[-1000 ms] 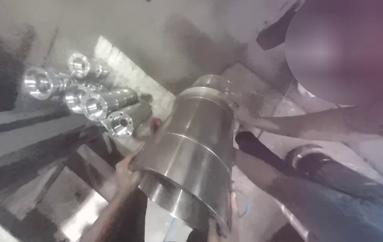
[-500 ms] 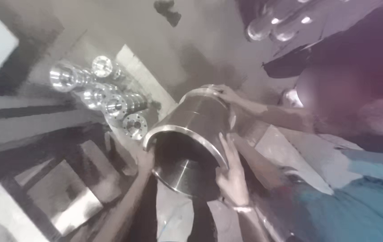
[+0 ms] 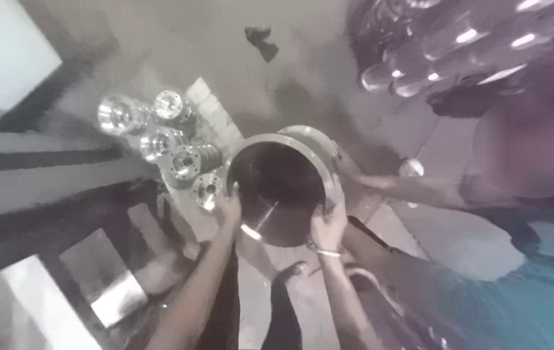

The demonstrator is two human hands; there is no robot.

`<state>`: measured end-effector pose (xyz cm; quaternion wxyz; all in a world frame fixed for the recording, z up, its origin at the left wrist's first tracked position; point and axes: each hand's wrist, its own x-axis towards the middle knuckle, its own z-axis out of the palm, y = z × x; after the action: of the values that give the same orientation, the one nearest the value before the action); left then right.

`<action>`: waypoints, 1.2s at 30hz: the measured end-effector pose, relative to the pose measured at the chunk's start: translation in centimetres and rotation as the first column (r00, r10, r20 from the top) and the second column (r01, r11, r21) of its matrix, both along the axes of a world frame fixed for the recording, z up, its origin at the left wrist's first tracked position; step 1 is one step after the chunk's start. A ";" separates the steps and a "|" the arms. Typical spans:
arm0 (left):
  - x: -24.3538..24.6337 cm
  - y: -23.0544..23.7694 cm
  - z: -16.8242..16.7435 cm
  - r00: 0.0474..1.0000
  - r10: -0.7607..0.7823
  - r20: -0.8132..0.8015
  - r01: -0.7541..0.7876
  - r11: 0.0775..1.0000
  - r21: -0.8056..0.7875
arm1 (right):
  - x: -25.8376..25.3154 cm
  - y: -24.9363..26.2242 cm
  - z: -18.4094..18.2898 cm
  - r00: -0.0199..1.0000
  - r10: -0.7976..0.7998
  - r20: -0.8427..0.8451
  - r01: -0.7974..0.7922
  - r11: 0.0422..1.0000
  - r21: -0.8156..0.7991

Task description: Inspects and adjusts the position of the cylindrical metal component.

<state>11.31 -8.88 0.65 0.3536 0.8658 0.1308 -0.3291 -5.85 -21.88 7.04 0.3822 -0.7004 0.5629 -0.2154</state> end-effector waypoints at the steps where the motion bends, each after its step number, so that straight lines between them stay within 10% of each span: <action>1: 0.9 -0.5 -0.3 1.000 0.021 0.004 -0.021 1.000 -0.015 | 1.2 -0.9 -0.1 1.000 0.026 -0.008 -0.026 1.000 -0.015; 10: 3.0 0.2 -1.0 0.940 0.264 -0.217 -0.277 0.961 -0.027 | 8.7 -6.1 1.5 0.926 0.336 -0.172 -0.338 0.941 0.019; 13: 7.3 0.7 1.2 0.936 0.079 -0.342 -0.122 0.987 -0.106 | 10.8 -9.0 2.1 0.884 0.420 -0.204 -0.413 0.908 0.077; 19: 18.9 -8.3 0.3 0.851 -0.515 0.108 0.526 0.837 -0.153 | 14.9 -14.8 2.8 0.791 0.565 -0.237 -0.526 0.824 0.209; 26: 20.5 -10.9 -1.5 0.890 -0.453 0.050 0.453 0.891 0.028 | 21.2 -19.2 3.8 0.655 0.700 -0.284 -0.622 0.713 0.324; 31: 20.8 -13.1 -0.5 0.933 -0.358 0.031 0.358 0.934 0.013 | 16.3 -14.8 3.6 0.914 0.372 -0.164 -0.379 0.925 -0.017; 36: 20.1 -15.1 0.9 0.925 -0.376 0.049 0.372 0.925 0.072 | 12.5 -9.6 0.4 0.994 0.094 0.054 -0.096 0.995 0.037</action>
<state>31.38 -23.96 1.60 0.2613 0.8951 -0.0377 -0.3592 6.62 -31.50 7.40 0.4205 -0.7127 0.5230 -0.2043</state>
